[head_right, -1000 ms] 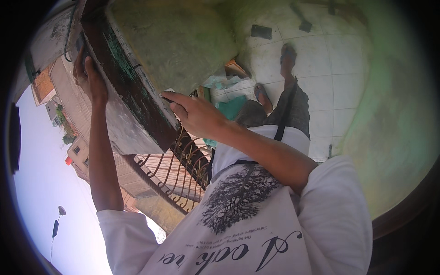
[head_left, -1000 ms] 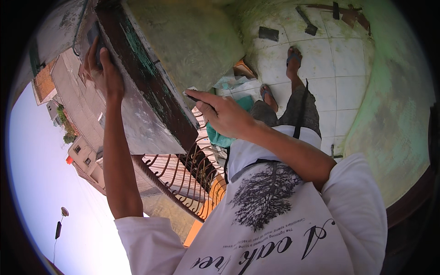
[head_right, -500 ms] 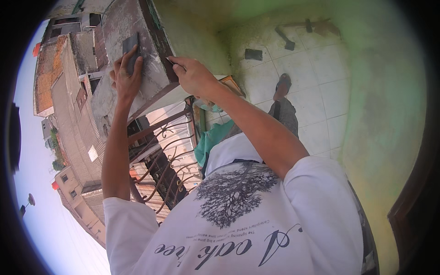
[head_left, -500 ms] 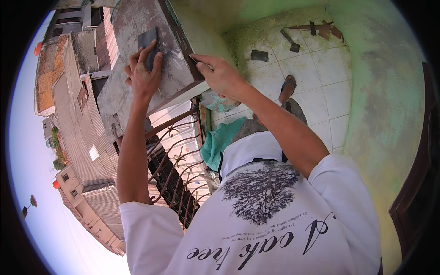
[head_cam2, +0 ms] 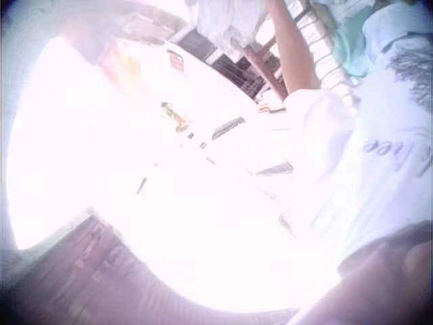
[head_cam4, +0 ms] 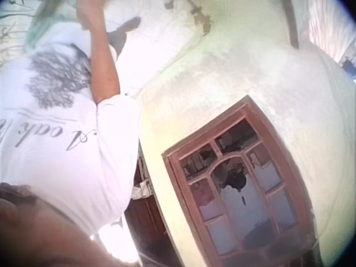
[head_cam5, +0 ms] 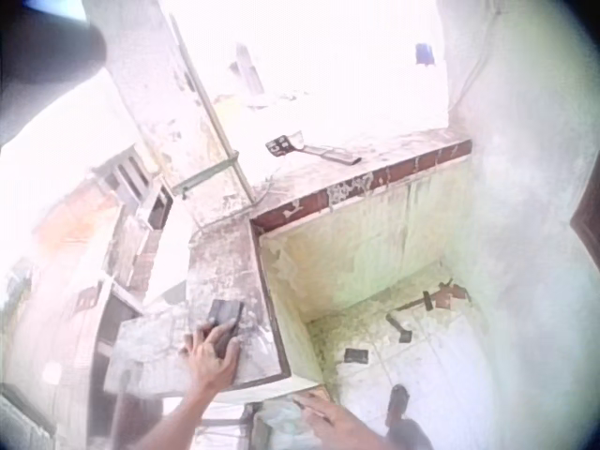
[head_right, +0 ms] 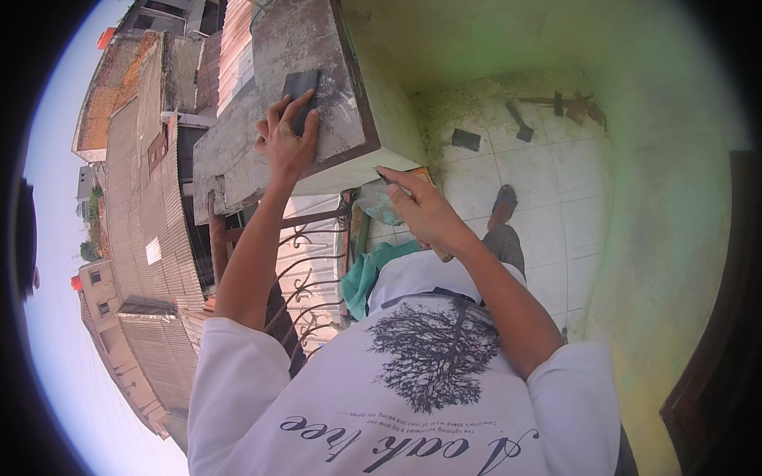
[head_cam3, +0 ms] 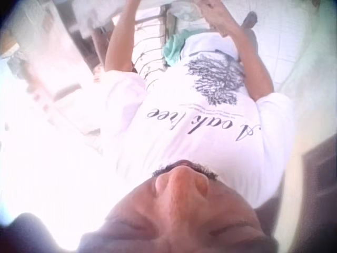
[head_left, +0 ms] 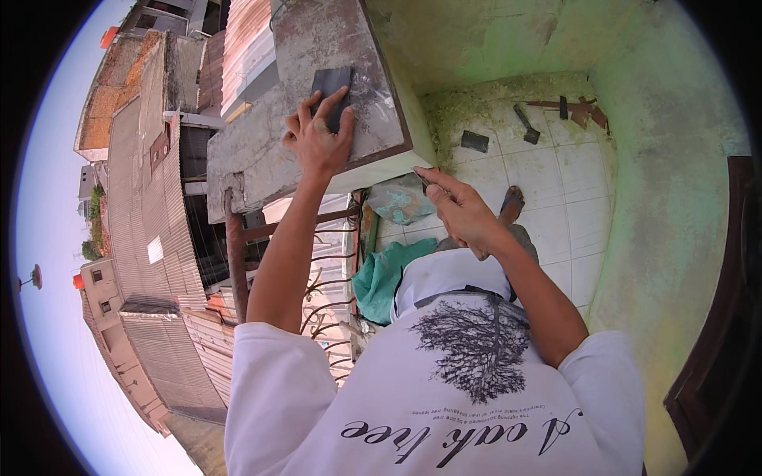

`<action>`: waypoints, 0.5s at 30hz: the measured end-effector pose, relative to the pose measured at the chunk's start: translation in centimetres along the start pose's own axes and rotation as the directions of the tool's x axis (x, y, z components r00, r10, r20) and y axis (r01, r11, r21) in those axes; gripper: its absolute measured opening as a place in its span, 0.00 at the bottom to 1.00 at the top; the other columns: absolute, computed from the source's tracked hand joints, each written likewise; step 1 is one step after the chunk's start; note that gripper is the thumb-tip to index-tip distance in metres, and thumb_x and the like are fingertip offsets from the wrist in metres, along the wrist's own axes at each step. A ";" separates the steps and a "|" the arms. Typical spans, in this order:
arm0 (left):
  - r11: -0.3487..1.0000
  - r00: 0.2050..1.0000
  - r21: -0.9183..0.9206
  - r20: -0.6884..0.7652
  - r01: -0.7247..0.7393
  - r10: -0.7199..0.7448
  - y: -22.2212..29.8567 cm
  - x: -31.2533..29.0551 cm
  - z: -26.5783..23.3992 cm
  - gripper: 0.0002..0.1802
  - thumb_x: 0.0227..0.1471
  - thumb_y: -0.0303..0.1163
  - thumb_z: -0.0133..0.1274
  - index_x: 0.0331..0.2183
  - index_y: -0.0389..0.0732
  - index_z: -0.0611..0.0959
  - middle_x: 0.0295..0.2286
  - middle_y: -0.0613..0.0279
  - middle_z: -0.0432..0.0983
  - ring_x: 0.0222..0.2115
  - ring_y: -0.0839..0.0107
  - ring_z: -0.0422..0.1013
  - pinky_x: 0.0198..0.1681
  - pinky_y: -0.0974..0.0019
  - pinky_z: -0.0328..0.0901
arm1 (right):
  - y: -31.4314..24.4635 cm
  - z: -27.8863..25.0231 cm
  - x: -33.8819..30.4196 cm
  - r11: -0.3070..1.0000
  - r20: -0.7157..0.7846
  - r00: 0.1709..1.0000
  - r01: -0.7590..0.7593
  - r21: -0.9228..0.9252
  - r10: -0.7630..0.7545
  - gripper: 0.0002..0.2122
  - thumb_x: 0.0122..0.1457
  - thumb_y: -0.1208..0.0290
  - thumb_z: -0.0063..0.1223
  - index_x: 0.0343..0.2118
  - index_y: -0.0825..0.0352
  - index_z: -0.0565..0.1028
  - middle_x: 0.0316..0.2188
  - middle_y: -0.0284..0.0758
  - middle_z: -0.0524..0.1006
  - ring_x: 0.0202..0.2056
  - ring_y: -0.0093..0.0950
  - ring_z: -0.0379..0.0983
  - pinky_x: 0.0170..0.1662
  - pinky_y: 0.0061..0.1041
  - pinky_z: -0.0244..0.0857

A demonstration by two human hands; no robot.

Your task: The person uses a scraper to remove old paint from a metal frame on a balcony. They work methodically along the edges and corners of the frame, scraping away layers of paint.

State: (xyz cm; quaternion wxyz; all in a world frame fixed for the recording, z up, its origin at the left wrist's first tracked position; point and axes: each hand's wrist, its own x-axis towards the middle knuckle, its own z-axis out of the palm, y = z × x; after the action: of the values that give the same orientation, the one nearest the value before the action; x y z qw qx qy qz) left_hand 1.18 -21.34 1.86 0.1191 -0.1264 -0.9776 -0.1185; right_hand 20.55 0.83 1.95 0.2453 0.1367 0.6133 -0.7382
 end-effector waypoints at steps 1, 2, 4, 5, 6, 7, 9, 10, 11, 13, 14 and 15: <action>1.000 1.000 -0.018 0.011 0.003 -0.003 0.9 0.2 0.5 0.24 0.61 0.54 0.57 0.58 0.72 0.83 0.62 0.66 0.68 0.63 0.56 0.59 0.65 0.32 0.45 | 0.6 0.0 0.0 0.998 0.002 1.000 -0.030 0.051 0.030 0.22 0.78 0.57 0.43 0.72 0.50 0.66 0.19 0.23 0.64 0.14 0.13 0.57 0.15 0.19 0.57; 1.000 1.000 -0.028 0.002 -0.009 0.009 1.2 0.2 0.4 0.24 0.61 0.54 0.56 0.58 0.73 0.83 0.62 0.65 0.68 0.63 0.55 0.59 0.64 0.33 0.46 | 0.9 0.3 0.4 0.993 0.016 0.998 -0.060 0.103 0.058 0.23 0.78 0.57 0.43 0.72 0.50 0.65 0.19 0.23 0.64 0.14 0.12 0.57 0.15 0.19 0.56; 0.999 0.999 -0.032 -0.030 -0.024 0.023 1.1 0.0 0.7 0.24 0.61 0.55 0.56 0.58 0.73 0.83 0.63 0.64 0.68 0.63 0.55 0.60 0.63 0.34 0.48 | 1.1 1.2 2.0 0.994 0.059 0.998 -0.023 0.104 0.017 0.23 0.78 0.57 0.43 0.72 0.51 0.65 0.20 0.23 0.63 0.14 0.13 0.56 0.16 0.21 0.56; 0.999 0.999 -0.043 -0.029 -0.030 0.029 1.1 -0.2 1.6 0.24 0.61 0.56 0.55 0.58 0.73 0.83 0.63 0.64 0.68 0.63 0.55 0.60 0.63 0.34 0.48 | 1.5 1.2 2.7 0.994 0.067 0.998 -0.013 0.113 0.006 0.23 0.78 0.57 0.43 0.72 0.52 0.65 0.20 0.22 0.62 0.15 0.14 0.56 0.16 0.22 0.56; 0.999 0.999 -0.044 -0.039 -0.025 0.023 0.8 -0.5 1.4 0.24 0.61 0.56 0.55 0.58 0.73 0.83 0.63 0.64 0.68 0.63 0.56 0.60 0.62 0.34 0.48 | 1.2 1.4 3.3 0.996 0.096 0.995 -0.023 0.084 0.015 0.22 0.78 0.56 0.43 0.71 0.54 0.65 0.20 0.22 0.63 0.14 0.14 0.56 0.16 0.22 0.56; 0.999 0.999 -0.047 -0.046 -0.023 0.021 0.5 -0.6 1.3 0.24 0.61 0.56 0.55 0.58 0.73 0.83 0.63 0.64 0.68 0.63 0.56 0.60 0.62 0.34 0.48 | 1.0 1.5 3.9 0.998 0.121 0.992 -0.032 0.057 0.025 0.22 0.77 0.56 0.44 0.70 0.55 0.66 0.21 0.23 0.63 0.14 0.14 0.57 0.16 0.22 0.56; 0.997 1.000 -0.077 -0.029 -0.005 0.003 0.4 -0.9 0.6 0.24 0.62 0.57 0.55 0.58 0.74 0.83 0.64 0.63 0.68 0.64 0.55 0.59 0.64 0.32 0.46 | 0.2 2.0 4.9 0.997 0.122 0.991 -0.059 0.045 0.053 0.21 0.77 0.56 0.46 0.67 0.56 0.67 0.21 0.23 0.64 0.14 0.14 0.57 0.15 0.22 0.55; 0.997 0.999 -0.079 -0.032 0.000 -0.002 0.5 -0.7 0.4 0.24 0.62 0.57 0.55 0.58 0.74 0.83 0.64 0.63 0.68 0.63 0.55 0.60 0.64 0.32 0.46 | -0.6 2.1 5.9 0.995 0.102 0.993 -0.073 0.063 0.066 0.19 0.77 0.56 0.47 0.65 0.57 0.68 0.21 0.23 0.64 0.13 0.14 0.57 0.15 0.22 0.55; 0.996 1.000 -0.085 -0.027 0.004 -0.007 0.6 -0.9 0.2 0.24 0.62 0.58 0.55 0.58 0.74 0.83 0.64 0.63 0.68 0.63 0.55 0.60 0.64 0.32 0.47 | -0.8 2.2 6.3 0.992 0.076 0.993 -0.094 0.082 0.088 0.18 0.76 0.55 0.47 0.63 0.57 0.70 0.21 0.23 0.64 0.13 0.14 0.57 0.15 0.22 0.55; 0.994 0.999 -0.109 -0.036 -0.004 0.000 0.3 -1.1 0.3 0.24 0.61 0.57 0.55 0.58 0.74 0.83 0.64 0.63 0.68 0.63 0.55 0.60 0.63 0.33 0.48 | -0.4 2.6 5.8 0.989 0.107 0.990 -0.103 0.109 0.091 0.17 0.76 0.55 0.49 0.60 0.58 0.70 0.20 0.22 0.64 0.12 0.14 0.57 0.14 0.21 0.54; 0.994 0.999 -0.107 -0.041 -0.011 0.006 0.2 -1.0 0.4 0.24 0.61 0.57 0.56 0.58 0.74 0.83 0.64 0.63 0.68 0.63 0.55 0.60 0.62 0.33 0.48 | -0.4 2.6 6.0 0.987 0.123 0.989 -0.101 0.127 0.086 0.17 0.76 0.55 0.49 0.58 0.58 0.70 0.20 0.22 0.64 0.12 0.14 0.57 0.13 0.21 0.53; 0.994 0.999 -0.104 -0.046 -0.018 0.014 0.1 -0.9 0.5 0.24 0.61 0.57 0.56 0.57 0.74 0.84 0.64 0.63 0.68 0.63 0.55 0.60 0.62 0.32 0.48 | -0.3 2.1 6.3 0.986 0.123 0.988 -0.108 0.127 0.092 0.17 0.75 0.53 0.49 0.59 0.57 0.70 0.20 0.22 0.64 0.11 0.14 0.57 0.13 0.20 0.53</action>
State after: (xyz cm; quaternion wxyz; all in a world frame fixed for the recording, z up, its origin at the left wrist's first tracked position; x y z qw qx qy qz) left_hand 1.92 -21.32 1.17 0.1355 -0.1376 -0.9661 -0.1713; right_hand 15.31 -2.42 -0.51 0.3078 0.1399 0.5396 -0.7711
